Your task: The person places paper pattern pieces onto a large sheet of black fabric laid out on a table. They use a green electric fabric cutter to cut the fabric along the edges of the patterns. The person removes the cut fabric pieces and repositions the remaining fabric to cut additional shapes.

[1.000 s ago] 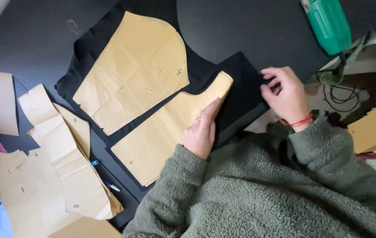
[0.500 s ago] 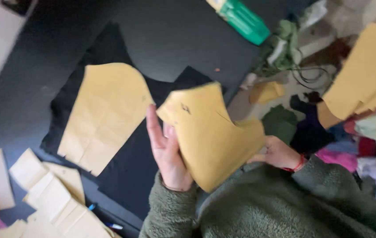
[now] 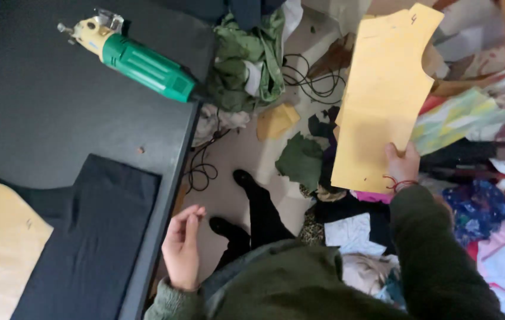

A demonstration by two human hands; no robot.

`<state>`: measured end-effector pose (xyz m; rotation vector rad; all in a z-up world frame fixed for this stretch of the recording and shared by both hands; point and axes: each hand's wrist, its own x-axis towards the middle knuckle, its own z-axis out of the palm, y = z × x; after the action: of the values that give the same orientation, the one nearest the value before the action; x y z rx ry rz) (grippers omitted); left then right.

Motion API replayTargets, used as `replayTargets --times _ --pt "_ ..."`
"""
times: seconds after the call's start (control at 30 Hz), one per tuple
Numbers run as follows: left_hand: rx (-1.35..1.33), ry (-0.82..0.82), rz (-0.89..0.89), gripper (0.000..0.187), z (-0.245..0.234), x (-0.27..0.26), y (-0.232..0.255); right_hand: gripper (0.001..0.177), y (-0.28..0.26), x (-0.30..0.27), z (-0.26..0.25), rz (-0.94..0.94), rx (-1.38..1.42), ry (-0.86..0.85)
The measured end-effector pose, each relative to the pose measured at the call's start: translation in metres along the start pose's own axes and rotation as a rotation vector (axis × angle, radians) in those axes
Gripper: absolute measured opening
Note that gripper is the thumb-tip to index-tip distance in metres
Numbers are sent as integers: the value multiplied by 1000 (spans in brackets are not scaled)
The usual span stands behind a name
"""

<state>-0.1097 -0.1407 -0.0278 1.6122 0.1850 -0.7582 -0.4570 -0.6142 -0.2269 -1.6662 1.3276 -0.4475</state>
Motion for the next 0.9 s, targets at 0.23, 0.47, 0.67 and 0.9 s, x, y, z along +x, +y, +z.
replayTargets --times 0.23,0.47,0.67,0.9 --pt "46 109 -65 23 17 20 -45 51 186 155 -54 273 -306 219" --pt "69 117 -20 23 37 6 -9 34 53 83 140 107 432 -218" --pt "36 205 -7 22 27 -20 27 37 -365 -50 296 -942 -27 -405" --pt "149 408 55 19 -12 -58 16 88 -428 -30 444 -970 -538 -509"
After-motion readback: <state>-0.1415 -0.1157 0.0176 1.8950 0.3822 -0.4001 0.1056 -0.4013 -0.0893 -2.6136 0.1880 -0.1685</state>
